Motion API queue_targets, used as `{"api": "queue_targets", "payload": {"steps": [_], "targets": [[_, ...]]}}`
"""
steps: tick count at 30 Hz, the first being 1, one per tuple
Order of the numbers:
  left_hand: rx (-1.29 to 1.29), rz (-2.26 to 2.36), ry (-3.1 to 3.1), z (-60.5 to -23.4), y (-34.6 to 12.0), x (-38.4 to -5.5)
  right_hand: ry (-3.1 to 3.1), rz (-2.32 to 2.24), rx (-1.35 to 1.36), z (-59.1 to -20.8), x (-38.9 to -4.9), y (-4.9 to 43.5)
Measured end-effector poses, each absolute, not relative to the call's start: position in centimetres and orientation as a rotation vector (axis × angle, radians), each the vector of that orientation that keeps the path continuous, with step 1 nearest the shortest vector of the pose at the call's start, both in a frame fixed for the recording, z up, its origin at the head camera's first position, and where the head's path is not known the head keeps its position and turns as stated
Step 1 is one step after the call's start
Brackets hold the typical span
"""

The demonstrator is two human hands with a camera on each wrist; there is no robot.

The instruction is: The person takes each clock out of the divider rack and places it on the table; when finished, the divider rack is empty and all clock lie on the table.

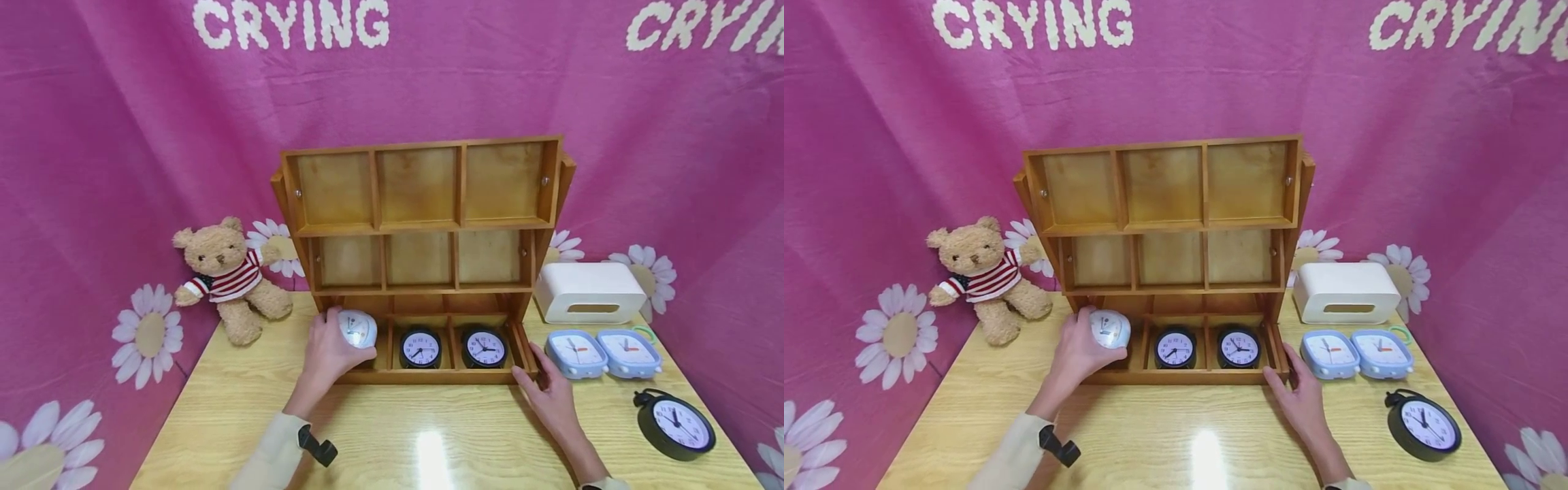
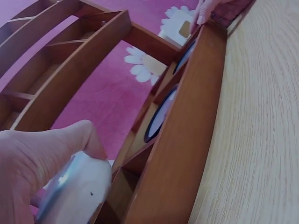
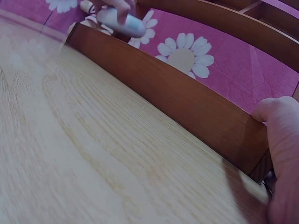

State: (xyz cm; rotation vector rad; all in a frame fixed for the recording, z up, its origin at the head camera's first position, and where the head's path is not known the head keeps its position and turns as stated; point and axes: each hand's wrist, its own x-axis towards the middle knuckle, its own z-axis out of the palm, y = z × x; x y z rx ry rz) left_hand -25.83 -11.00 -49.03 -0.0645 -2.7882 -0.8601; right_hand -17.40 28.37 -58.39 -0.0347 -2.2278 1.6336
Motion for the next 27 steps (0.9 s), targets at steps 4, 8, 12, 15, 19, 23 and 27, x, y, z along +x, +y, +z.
{"api": "queue_targets", "payload": {"steps": [4, 8, 12, 15, 19, 23, 27], "targets": [[-0.036, -0.95, -2.726, -48.7, -11.8, -25.5, -2.246, 1.622, -0.047, -58.4, -17.5, 28.5], [-0.005, -1.004, -2.686, -48.5, -12.8, -24.9, -2.259, 1.611, -0.054, -58.6, -17.5, 28.7], [0.028, -1.036, -2.652, -48.5, -14.0, -24.0, -2.269, 1.605, -0.055, -58.7, -17.5, 28.7], [0.058, -1.062, -2.618, -48.4, -14.9, -23.3, -2.274, 1.606, -0.057, -58.7, -17.5, 28.7], [0.102, -1.081, -2.58, -48.3, -16.2, -22.7, -2.278, 1.6, -0.063, -58.5, -17.5, 28.7], [0.168, -1.099, -2.58, -48.1, -17.7, -22.5, -2.276, 1.606, -0.059, -58.4, -17.5, 28.7], [0.238, -1.148, -2.566, -48.8, -19.4, -23.0, -2.249, 1.631, -0.034, -58.6, -17.6, 28.6]]}}
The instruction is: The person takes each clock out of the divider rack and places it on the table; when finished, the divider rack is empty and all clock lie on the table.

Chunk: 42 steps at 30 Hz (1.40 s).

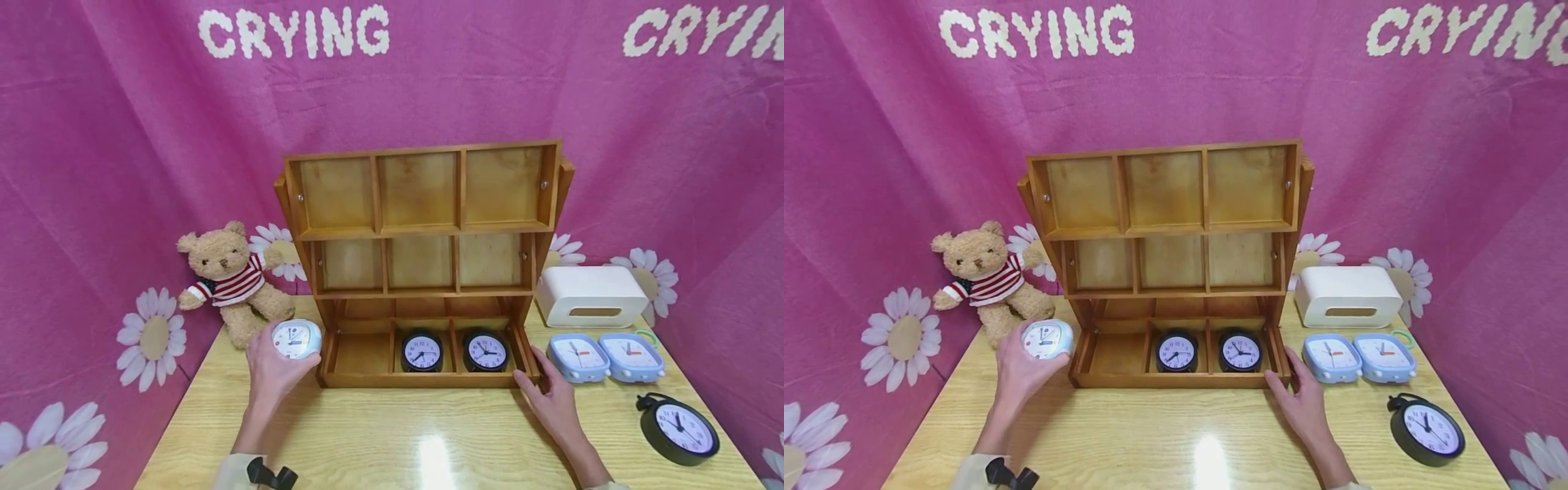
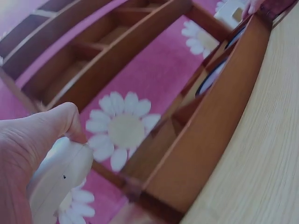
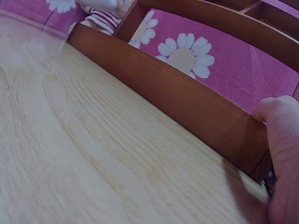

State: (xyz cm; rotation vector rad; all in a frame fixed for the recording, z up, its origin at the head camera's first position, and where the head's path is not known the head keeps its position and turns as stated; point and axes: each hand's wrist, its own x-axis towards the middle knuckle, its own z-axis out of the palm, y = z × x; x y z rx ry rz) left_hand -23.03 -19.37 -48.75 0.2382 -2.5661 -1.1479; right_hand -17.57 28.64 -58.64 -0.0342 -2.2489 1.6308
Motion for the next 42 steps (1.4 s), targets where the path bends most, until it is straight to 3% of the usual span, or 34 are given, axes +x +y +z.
{"api": "queue_targets", "payload": {"steps": [23, 42], "targets": [[0.333, -1.115, -2.652, -55.5, -22.2, -26.7, -2.225, 1.614, -0.015, -58.8, -17.1, 28.6], [0.391, -1.184, -2.555, -57.0, -21.7, -26.7, -2.228, 1.621, -0.01, -58.8, -17.4, 28.6]]}}
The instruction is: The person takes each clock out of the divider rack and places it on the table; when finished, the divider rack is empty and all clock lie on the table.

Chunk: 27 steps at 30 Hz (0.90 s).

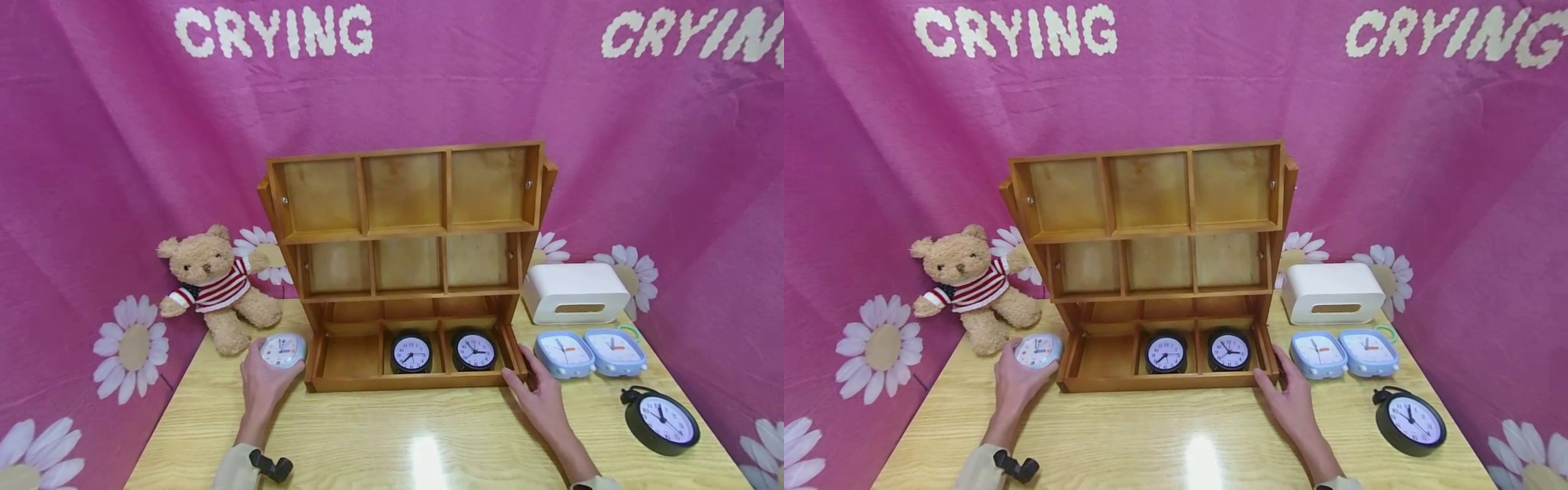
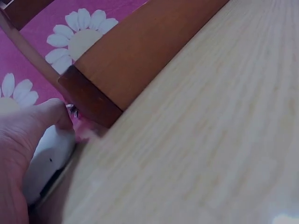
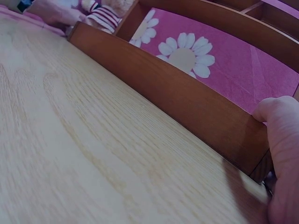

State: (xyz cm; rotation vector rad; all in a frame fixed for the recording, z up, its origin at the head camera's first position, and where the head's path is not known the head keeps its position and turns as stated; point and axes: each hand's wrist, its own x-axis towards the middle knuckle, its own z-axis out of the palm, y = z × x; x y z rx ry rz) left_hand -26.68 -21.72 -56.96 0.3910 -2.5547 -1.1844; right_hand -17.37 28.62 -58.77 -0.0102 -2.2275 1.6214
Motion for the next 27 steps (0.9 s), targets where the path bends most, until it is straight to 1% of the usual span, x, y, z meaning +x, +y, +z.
{"api": "queue_targets", "payload": {"steps": [6, 14, 21, 27], "targets": [[0.281, -1.154, -2.446, -57.3, -21.8, -25.8, -2.231, 1.6, -0.013, -58.9, -17.5, 28.6], [0.167, -1.186, -2.338, -55.5, -21.6, -24.3, -2.246, 1.596, -0.022, -58.8, -17.5, 28.6], [0.114, -1.205, -2.365, -54.1, -20.9, -23.5, -2.26, 1.58, -0.035, -58.6, -17.4, 28.5], [0.111, -1.23, -2.342, -53.9, -20.2, -23.0, -2.257, 1.586, -0.038, -58.6, -17.4, 28.6]]}}
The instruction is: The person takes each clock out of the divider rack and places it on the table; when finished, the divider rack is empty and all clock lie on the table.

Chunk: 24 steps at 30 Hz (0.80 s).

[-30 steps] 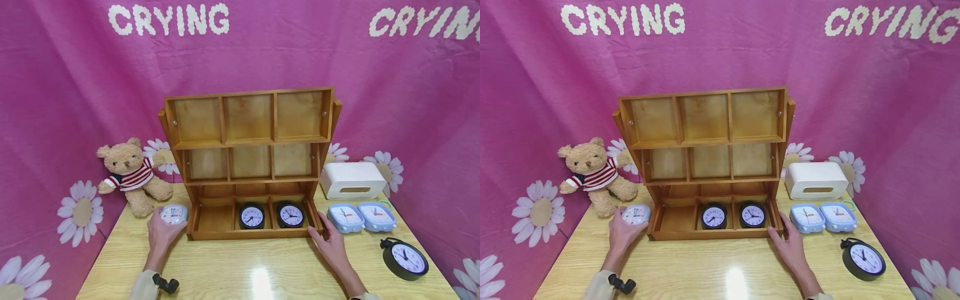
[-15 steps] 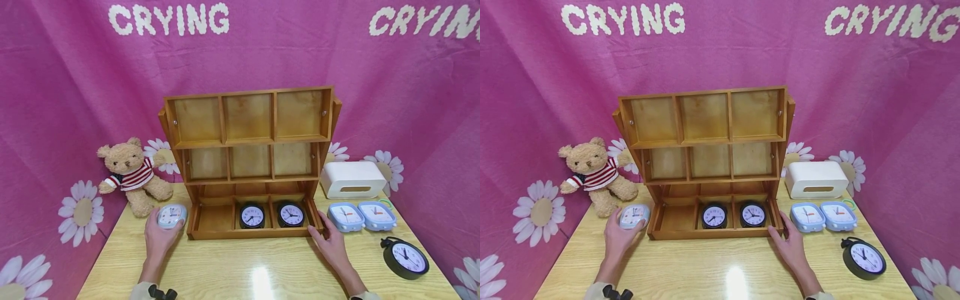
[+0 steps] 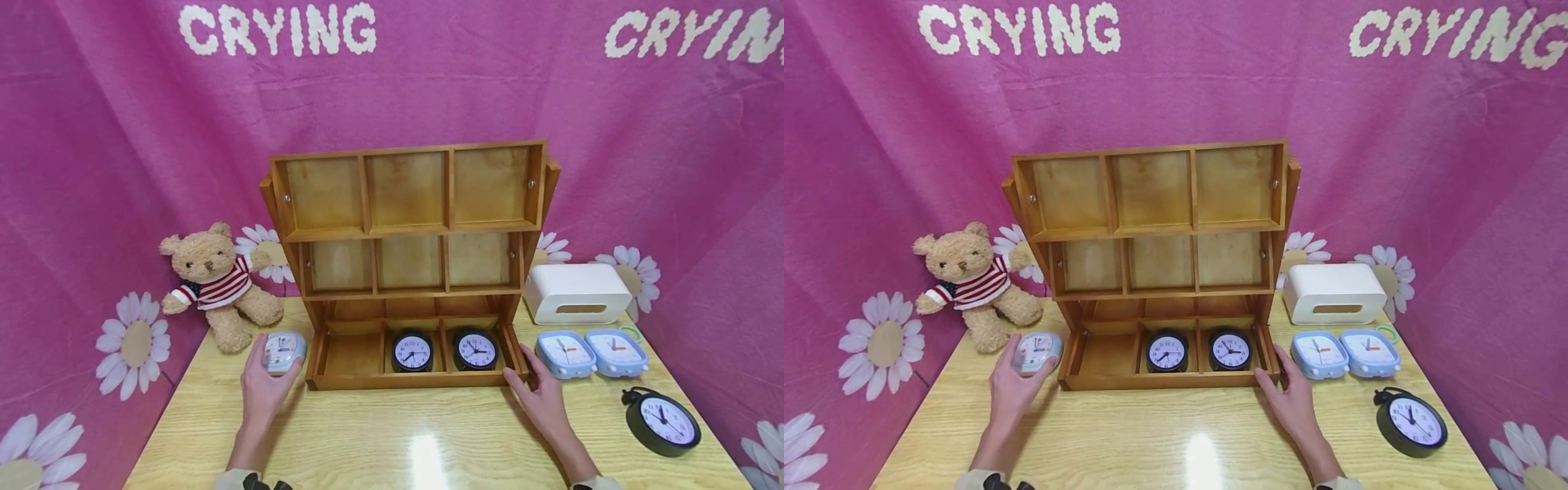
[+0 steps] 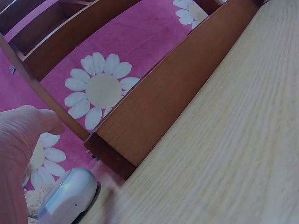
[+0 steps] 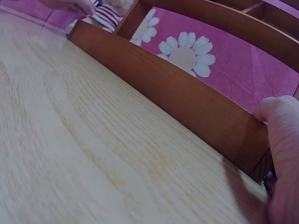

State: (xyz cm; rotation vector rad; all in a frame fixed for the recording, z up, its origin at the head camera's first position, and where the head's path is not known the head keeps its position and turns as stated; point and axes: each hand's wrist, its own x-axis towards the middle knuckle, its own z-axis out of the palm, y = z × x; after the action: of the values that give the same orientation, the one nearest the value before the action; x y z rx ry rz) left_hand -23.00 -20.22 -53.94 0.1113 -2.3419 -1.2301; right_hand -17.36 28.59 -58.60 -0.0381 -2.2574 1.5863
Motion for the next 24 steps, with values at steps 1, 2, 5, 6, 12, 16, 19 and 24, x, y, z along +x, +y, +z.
{"api": "queue_targets", "payload": {"steps": [1, 2, 5, 6, 12, 16, 19, 24], "targets": [[0.115, -1.237, -2.332, -53.9, -20.1, -22.9, -2.256, 1.589, -0.035, -58.6, -17.4, 28.6], [0.118, -1.244, -2.32, -53.9, -19.9, -22.8, -2.256, 1.591, -0.035, -58.6, -17.4, 28.6], [0.114, -1.269, -2.288, -53.8, -19.3, -22.5, -2.263, 1.581, -0.04, -58.6, -17.3, 28.6], [0.105, -1.276, -2.277, -53.8, -19.1, -22.4, -2.268, 1.575, -0.045, -58.6, -17.3, 28.5], [0.036, -1.296, -2.251, -53.8, -17.1, -22.1, -2.278, 1.565, -0.065, -58.5, -17.3, 28.5], [-0.022, -1.358, -2.265, -53.4, -15.3, -21.8, -2.273, 1.573, -0.062, -58.5, -17.3, 28.6], [-0.058, -1.403, -2.284, -53.2, -14.0, -21.5, -2.278, 1.563, -0.064, -58.6, -17.3, 28.6], [-0.151, -1.412, -2.304, -53.3, -11.5, -21.3, -2.255, 1.588, -0.047, -58.7, -17.4, 28.6]]}}
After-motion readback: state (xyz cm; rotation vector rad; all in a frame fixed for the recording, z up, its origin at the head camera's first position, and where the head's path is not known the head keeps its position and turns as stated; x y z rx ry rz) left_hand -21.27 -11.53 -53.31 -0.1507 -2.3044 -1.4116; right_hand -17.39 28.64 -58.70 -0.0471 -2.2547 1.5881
